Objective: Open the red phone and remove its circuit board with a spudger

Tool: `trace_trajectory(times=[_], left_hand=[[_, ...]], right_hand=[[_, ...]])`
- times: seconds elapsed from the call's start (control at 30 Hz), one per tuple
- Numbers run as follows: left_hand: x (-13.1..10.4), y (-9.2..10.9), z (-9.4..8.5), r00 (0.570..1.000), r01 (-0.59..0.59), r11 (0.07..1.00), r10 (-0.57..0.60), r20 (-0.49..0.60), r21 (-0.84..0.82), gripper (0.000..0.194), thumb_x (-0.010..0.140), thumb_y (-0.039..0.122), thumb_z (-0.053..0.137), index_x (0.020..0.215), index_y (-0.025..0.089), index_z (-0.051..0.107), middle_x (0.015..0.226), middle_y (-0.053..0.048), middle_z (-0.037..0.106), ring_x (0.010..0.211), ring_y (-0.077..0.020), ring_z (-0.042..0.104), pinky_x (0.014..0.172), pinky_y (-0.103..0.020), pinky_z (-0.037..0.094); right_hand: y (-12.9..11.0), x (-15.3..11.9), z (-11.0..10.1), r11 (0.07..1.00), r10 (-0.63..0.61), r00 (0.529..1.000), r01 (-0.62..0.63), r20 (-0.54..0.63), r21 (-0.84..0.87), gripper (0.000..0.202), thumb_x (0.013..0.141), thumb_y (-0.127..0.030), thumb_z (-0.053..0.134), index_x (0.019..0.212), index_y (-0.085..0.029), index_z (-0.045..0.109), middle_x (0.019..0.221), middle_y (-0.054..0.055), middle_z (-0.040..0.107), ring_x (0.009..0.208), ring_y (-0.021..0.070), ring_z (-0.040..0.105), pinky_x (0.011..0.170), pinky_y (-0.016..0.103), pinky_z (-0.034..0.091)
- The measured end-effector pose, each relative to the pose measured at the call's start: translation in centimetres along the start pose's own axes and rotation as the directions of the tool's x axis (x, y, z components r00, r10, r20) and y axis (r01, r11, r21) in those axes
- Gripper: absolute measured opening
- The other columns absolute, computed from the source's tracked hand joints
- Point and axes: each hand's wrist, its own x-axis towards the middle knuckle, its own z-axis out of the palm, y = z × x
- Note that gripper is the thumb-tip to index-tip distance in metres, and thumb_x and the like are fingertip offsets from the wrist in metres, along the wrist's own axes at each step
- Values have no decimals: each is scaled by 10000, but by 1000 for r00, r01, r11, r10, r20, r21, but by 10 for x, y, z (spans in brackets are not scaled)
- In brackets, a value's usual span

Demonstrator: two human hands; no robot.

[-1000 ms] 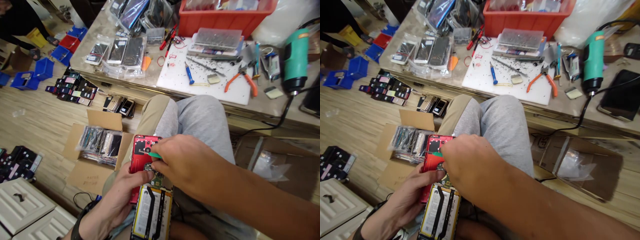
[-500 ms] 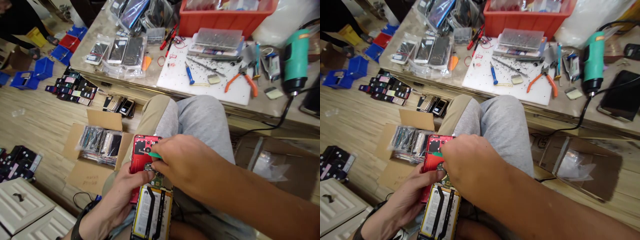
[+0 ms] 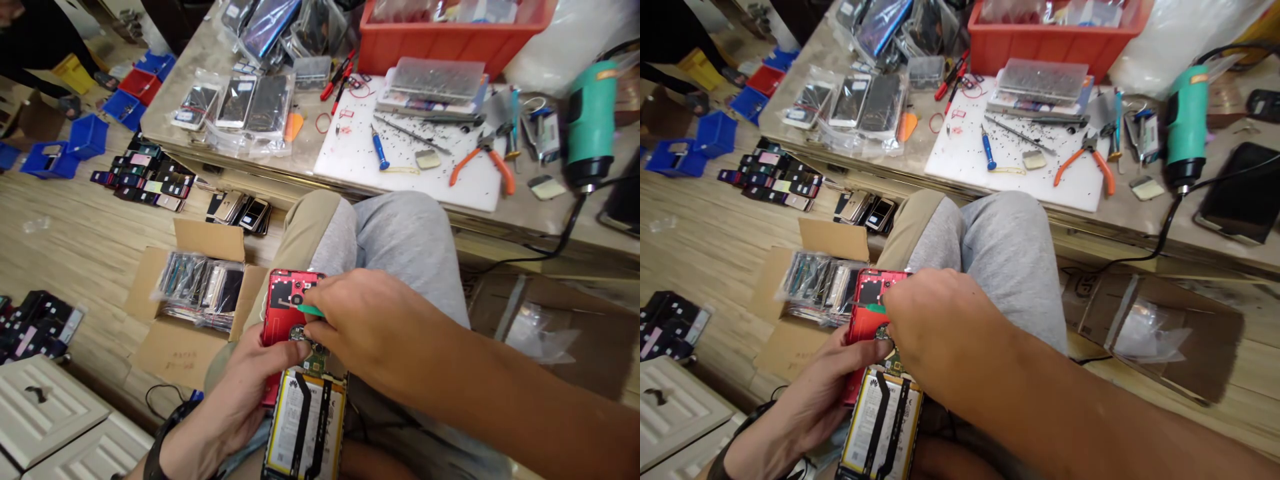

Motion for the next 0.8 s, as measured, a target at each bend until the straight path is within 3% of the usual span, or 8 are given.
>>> trace_trajectory(times=[0.23, 0.47, 0.6, 0.8], left_hand=[[-1, -1, -1, 1000, -12, 999, 12, 5, 30, 278, 709, 220, 851, 962, 160, 753, 761, -21, 731, 606, -121, 620, 582, -216, 514], [0, 3, 0, 1000, -22, 1000, 22, 12, 22, 326, 684, 229, 874, 975, 145, 752, 847, -53, 746, 686, -130, 633, 644, -219, 512], [1, 4, 0, 1000, -7, 1000, 7, 2, 18, 351, 647, 241, 892, 951, 142, 747, 801, -35, 722, 613, -117, 604, 585, -220, 498], [1, 5, -1, 1000, -4, 1000, 4, 2, 31, 308, 681, 257, 880, 934, 164, 730, 758, 2, 673, 577, -102, 562, 549, -221, 478]], right_hand=[[0, 0, -2, 1000, 3, 1000, -3, 21, 13, 160, 920, -252, 660, 784, -197, 724, 755, 36, 730, 634, 177, 611, 545, 320, 279], [4, 0, 3, 1000, 7, 999, -6, -45, 29, 171, 924, -249, 659, 774, -195, 721, 752, 26, 727, 635, 159, 593, 545, 313, 244], [8, -1, 8, 998, 11, 997, -6, -80, 68, 269, 976, -323, 607, 764, -191, 707, 719, 18, 692, 611, 147, 537, 561, 310, 236], [14, -4, 9, 993, 3, 990, 13, -138, 115, 284, 984, -277, 589, 735, -177, 678, 699, 19, 679, 630, 142, 529, 590, 310, 258]])
